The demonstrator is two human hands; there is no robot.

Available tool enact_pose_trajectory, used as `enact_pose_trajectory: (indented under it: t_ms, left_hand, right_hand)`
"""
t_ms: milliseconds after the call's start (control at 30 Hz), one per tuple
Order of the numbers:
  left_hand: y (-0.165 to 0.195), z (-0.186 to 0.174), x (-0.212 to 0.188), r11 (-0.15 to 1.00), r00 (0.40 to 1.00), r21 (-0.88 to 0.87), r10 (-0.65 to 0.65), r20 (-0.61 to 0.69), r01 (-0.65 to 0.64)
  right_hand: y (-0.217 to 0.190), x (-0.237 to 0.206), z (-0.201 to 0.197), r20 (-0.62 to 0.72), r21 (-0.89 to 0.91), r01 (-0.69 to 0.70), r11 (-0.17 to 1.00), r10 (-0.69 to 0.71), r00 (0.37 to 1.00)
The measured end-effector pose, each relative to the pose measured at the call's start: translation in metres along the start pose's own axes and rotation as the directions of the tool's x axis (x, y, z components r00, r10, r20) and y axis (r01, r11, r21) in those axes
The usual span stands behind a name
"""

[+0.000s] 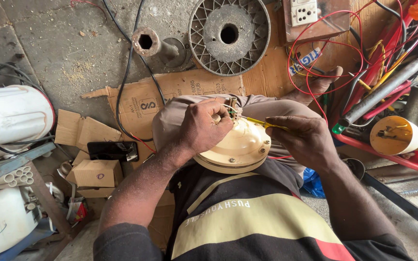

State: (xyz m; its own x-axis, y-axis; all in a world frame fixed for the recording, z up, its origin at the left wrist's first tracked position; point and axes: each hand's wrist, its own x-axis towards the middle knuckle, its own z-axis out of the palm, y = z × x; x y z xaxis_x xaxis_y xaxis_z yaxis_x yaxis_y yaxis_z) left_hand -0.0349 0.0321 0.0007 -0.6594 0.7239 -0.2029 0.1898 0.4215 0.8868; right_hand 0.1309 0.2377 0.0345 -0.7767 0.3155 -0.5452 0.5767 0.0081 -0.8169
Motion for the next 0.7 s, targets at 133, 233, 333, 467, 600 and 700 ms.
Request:
enact_pose_trajectory:
  t_ms: [133, 233, 333, 467, 600, 700]
  left_hand:
    - [0.003, 0.0, -0.002, 0.999, 0.999, -0.007, 0.035, -0.036, -0.035]
    - [0.009, 0.0, -0.004, 0.998, 0.997, -0.001, 0.055, -0.06, -0.056]
    - [0.015, 0.0, -0.005, 0.998, 0.996, 0.027, 0.054, -0.064, -0.052]
    - [0.021, -0.001, -0.006, 0.999, 0.996, 0.024, 0.034, -0.08, -0.032]
    - [0.023, -0.002, -0.009, 0.999, 0.996, 0.023, 0.046, -0.075, -0.045]
    - [0.023, -0.003, -0.011, 0.997, 0.994, 0.045, 0.073, -0.081, -0.07]
  right_hand:
    - [-0.011, 0.008, -0.003, -0.013, -0.019, -0.258, 0.966, 0.258, 0.966]
    - [-0.019, 0.014, -0.009, 0.128, 0.022, -0.428, 0.903, 0.422, 0.897]
    - [-0.021, 0.016, -0.013, 0.254, -0.052, -0.44, 0.897, 0.438, 0.863]
    - [-0.016, 0.012, -0.007, 0.182, -0.038, -0.327, 0.944, 0.329, 0.927]
    - [-0.013, 0.005, 0.008, -0.011, -0.244, 0.204, 0.948, -0.213, 0.977]
    - [-0.016, 0.004, 0.008, -0.011, -0.337, 0.41, 0.847, -0.439, 0.898]
